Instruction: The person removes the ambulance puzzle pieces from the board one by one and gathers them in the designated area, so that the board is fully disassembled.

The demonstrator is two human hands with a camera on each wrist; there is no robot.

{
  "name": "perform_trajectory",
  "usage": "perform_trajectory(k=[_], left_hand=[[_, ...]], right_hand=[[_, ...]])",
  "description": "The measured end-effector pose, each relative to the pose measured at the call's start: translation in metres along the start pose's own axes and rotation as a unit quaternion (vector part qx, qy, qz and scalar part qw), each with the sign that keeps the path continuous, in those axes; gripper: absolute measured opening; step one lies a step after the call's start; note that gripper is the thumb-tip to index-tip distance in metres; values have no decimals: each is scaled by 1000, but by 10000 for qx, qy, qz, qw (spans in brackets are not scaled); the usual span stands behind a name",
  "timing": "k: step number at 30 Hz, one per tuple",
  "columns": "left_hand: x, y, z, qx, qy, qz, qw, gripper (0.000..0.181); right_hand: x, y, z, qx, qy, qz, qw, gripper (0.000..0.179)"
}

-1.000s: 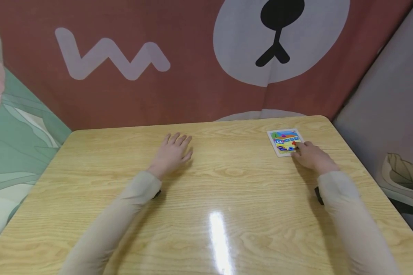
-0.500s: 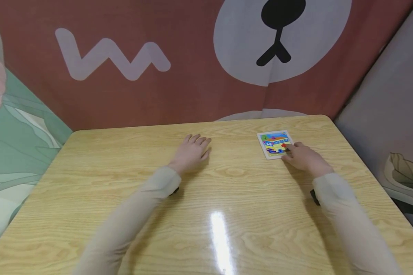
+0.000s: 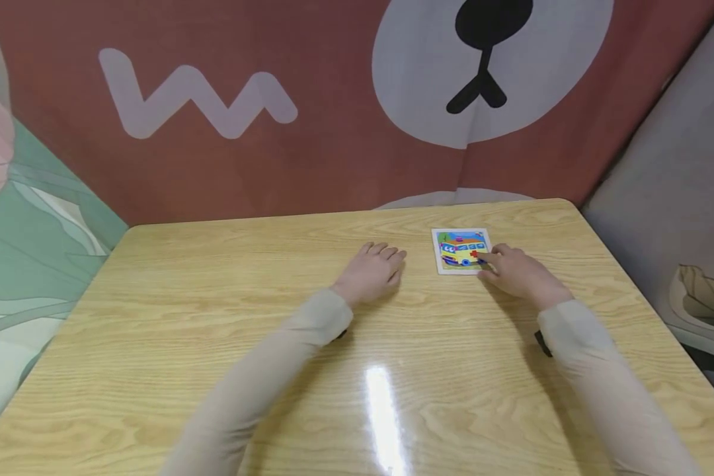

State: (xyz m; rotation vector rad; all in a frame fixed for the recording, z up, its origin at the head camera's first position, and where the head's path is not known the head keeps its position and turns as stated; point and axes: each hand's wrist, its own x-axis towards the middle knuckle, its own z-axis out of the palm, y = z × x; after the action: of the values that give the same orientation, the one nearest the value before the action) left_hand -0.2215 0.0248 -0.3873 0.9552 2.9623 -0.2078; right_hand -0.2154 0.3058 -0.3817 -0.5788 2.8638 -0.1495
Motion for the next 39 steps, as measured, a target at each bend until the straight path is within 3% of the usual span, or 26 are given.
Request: perform_trajectory(k=[6,12,21,28,39], left_hand=[[8,16,0,-40,-280,252,9993,46],[11,26,-1,-13,-750,632,9952,51],[10,32,-3,33,-1191,647,9908,55],[7,27,-2,-125,-1264,687,9895,54],[-5,15,-6,-29,-877,1024,9909,38]], right_hand=[[5,-4,3,-15,180,-490,9986,45],[9,-6,4,133,331,-695,9969,36],[11,-12,4,334,618,-954,9930,33],[13,-13,4,281,354,-759,9961,55],[17,-29,7,369,25,-765,9964,56]])
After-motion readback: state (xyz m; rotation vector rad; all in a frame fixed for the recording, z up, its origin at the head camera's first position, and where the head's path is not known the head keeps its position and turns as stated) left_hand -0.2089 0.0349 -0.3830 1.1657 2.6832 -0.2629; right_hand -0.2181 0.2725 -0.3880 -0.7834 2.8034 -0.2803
